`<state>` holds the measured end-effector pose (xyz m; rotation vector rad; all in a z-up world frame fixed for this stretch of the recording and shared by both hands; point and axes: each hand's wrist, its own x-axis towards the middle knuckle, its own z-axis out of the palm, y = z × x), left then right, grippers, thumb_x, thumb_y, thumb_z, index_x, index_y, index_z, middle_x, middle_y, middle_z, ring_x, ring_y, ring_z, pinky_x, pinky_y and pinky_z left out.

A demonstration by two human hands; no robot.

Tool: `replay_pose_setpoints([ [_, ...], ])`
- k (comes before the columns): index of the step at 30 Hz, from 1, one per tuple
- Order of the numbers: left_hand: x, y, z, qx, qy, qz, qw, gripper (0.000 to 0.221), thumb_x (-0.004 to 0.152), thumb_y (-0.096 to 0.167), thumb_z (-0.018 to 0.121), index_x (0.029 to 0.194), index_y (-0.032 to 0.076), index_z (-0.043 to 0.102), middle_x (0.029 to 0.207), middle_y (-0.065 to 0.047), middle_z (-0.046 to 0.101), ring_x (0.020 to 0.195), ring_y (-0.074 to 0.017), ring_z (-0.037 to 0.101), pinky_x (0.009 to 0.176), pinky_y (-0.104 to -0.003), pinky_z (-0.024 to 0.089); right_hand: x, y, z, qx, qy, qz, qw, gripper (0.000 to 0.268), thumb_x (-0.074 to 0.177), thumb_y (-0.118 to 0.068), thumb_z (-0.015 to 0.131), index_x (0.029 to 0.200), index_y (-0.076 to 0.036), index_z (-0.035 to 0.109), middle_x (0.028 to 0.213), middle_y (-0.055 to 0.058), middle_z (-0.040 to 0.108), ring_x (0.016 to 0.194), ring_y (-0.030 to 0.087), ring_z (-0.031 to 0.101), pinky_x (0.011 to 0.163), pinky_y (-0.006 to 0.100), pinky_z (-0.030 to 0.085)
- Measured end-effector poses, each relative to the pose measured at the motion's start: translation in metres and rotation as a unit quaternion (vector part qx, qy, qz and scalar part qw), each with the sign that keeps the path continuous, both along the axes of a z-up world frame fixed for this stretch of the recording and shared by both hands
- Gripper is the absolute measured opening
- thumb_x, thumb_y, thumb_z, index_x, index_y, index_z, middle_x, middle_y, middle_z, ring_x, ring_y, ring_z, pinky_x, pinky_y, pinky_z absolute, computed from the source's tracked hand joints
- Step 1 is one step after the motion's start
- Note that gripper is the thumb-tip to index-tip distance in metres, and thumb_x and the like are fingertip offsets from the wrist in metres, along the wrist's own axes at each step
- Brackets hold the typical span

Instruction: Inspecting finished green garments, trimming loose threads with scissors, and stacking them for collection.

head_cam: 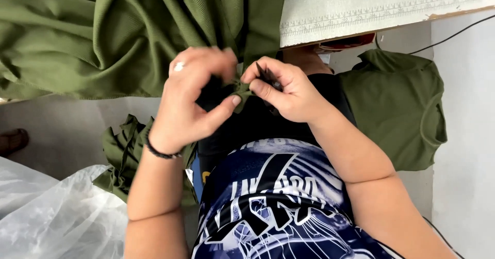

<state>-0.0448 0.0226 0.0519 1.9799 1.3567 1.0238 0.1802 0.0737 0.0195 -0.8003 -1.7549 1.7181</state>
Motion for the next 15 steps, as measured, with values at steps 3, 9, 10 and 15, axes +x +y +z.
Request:
replay_pose_setpoints([
  [3,-0.008,0.005,0.006,-0.036,-0.002,-0.046,0.998,0.010,0.095,0.015,0.075,0.101,0.014,0.067,0.080,0.006,0.054,0.089,-0.0172,0.060,0.119,-0.052,0.032,0.002,0.000,-0.002,0.016,0.003,-0.014,1.000,0.024,0.100,-0.027,0.068,0.116,-0.010,0.062,0.104,0.000,0.061,0.068,0.005,0.048,0.070,0.019,0.047],
  [9,-0.019,0.005,0.011,-0.084,-0.082,-0.094,0.989,0.011,0.099,0.010,0.066,0.098,0.007,0.056,0.105,-0.007,0.069,0.102,-0.0208,0.068,0.120,-0.052,0.040,-0.008,-0.003,0.012,0.084,0.022,-0.055,0.995,0.034,0.089,-0.013,0.084,0.116,-0.008,0.064,0.117,0.006,0.060,0.077,0.007,0.058,0.078,0.021,0.053],
  [10,-0.021,0.004,0.009,-0.105,-0.103,-0.093,0.985,0.010,0.099,0.008,0.066,0.102,0.005,0.057,0.096,-0.005,0.068,0.091,-0.0174,0.068,0.122,-0.049,0.045,-0.009,-0.003,0.014,0.093,0.015,-0.053,0.994,0.026,0.093,-0.013,0.081,0.115,-0.007,0.068,0.119,0.007,0.059,0.086,0.008,0.061,0.060,0.016,0.047],
  [15,-0.023,0.000,0.014,-0.138,-0.101,-0.051,0.984,0.011,0.099,0.010,0.069,0.108,0.004,0.069,0.100,-0.004,0.074,0.085,-0.0130,0.070,0.080,-0.025,0.056,-0.010,0.000,0.020,0.137,0.028,-0.032,0.990,0.015,0.098,-0.013,0.075,0.111,-0.008,0.070,0.119,0.011,0.064,0.093,0.014,0.063,0.072,0.021,0.052],
])
